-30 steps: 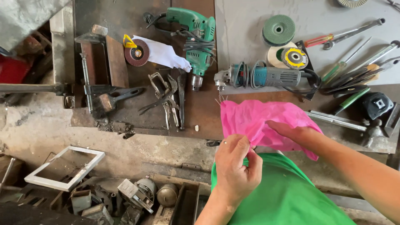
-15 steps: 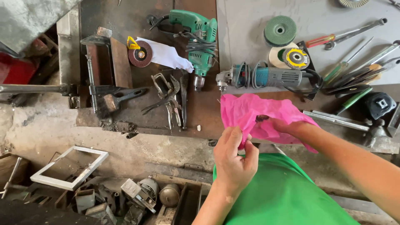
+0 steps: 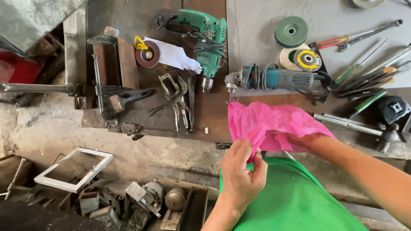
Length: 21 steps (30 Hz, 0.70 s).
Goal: Organizes metalworking tools on a workbench and prepares an angle grinder by attaching a disc.
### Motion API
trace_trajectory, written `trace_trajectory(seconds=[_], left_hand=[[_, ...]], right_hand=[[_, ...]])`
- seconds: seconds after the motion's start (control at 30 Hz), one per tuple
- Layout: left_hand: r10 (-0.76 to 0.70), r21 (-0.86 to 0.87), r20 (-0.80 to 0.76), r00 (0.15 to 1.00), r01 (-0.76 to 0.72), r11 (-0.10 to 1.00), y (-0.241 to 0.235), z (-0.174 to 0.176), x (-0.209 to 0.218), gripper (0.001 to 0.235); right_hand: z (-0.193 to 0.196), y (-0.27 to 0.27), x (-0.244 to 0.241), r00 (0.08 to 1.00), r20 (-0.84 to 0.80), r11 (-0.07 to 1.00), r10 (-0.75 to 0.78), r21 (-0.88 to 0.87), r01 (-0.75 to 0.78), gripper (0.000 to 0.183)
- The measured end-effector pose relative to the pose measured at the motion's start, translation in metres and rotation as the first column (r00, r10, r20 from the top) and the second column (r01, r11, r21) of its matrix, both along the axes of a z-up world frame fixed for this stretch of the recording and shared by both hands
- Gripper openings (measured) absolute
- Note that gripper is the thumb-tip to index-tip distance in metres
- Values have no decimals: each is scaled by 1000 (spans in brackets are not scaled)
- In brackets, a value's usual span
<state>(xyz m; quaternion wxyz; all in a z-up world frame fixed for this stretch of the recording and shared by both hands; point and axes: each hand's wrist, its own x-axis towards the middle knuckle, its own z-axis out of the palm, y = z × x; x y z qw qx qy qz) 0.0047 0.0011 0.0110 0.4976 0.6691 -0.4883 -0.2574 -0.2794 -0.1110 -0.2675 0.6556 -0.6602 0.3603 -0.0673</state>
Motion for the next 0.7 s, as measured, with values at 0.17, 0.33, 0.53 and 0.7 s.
trace_trajectory(seconds=[0.17, 0.33, 0.53, 0.7], left_hand=[[1, -23, -7, 1000, -1, 1000, -5, 0, 0, 20], [6, -36, -30, 1000, -7, 999, -11, 0, -2, 21], [18, -52, -65, 998, -21, 998, -8, -17, -5, 37], [81, -164, 3, 997, -79, 983, -3, -20, -5, 55]], right_hand=[[0, -9, 35, 993, -48, 989, -109, 93, 113, 43], [4, -7, 81, 977, -87, 967, -194, 154, 205, 37], [3, -6, 112, 948, -138, 917, -288, 244, 314, 29], [-71, 10, 66, 917, -399, 913, -2, -375, -162, 57]])
